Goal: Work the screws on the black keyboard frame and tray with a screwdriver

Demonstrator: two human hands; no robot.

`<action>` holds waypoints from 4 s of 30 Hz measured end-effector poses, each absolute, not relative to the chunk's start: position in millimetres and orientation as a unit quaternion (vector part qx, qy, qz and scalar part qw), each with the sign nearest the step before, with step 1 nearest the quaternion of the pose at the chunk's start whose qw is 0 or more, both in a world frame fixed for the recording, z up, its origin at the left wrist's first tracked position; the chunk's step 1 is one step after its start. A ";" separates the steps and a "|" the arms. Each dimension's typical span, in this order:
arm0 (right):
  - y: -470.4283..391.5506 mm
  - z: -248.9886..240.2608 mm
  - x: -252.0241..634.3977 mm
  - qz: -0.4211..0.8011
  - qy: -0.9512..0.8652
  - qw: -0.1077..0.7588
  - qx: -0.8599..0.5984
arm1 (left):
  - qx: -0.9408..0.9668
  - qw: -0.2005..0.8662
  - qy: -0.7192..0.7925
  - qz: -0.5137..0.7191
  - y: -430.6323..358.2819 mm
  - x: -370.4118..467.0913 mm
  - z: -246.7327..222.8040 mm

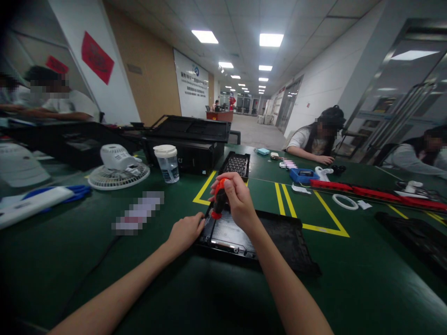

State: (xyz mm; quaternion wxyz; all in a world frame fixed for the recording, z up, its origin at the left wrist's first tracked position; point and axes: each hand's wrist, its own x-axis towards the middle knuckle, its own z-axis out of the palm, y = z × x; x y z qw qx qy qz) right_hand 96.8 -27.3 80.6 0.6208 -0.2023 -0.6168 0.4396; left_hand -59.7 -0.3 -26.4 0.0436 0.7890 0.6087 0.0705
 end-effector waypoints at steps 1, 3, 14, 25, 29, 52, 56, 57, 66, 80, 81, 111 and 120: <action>-26.3 80.4 96.0 0.441 -0.620 0.617 -0.203 | 0.790 0.044 0.608 0.071 -0.3 -59.8 -26.5; -24.8 79.9 94.8 0.444 -0.623 0.611 -0.205 | 0.791 0.044 0.607 0.070 -0.3 -59.9 -26.6; -22.5 78.0 93.8 0.440 -0.630 0.601 -0.221 | 0.786 0.045 0.614 0.053 -4.7 -57.8 -19.4; -21.6 79.7 89.2 0.441 -0.637 0.593 -0.219 | 0.785 0.057 0.615 0.051 -4.0 -58.5 -20.6; -22.4 80.5 88.4 0.443 -0.640 0.588 -0.223 | 0.786 0.048 0.613 0.056 -3.5 -59.5 -22.0; -22.5 80.9 83.9 0.443 -0.640 0.587 -0.222 | 0.785 0.053 0.614 0.054 -4.2 -60.9 -21.2; -22.5 80.5 83.4 0.442 -0.641 0.588 -0.219 | 0.784 0.059 0.616 0.050 -5.3 -60.1 -18.5; -22.6 80.5 83.3 0.443 -0.641 0.588 -0.218 | 0.784 0.061 0.616 0.049 -5.4 -60.0 -18.3; -23.4 81.6 83.1 0.444 -0.646 0.582 -0.215 | 0.789 0.051 0.609 0.062 -2.8 -60.8 -22.2; -25.3 80.8 83.1 0.436 -0.657 0.579 -0.209 | 0.789 0.055 0.608 0.067 -2.8 -60.9 -24.0; -25.5 80.6 83.3 0.436 -0.657 0.578 -0.208 | 0.788 0.055 0.609 0.068 -2.5 -61.0 -24.3; -26.5 79.7 86.5 0.425 -0.664 0.575 -0.217 | 0.793 0.040 0.603 0.072 -0.4 -60.5 -28.8; -28.1 78.9 87.3 0.417 -0.669 0.571 -0.228 | 0.806 0.027 0.560 0.189 -2.4 -61.7 -26.0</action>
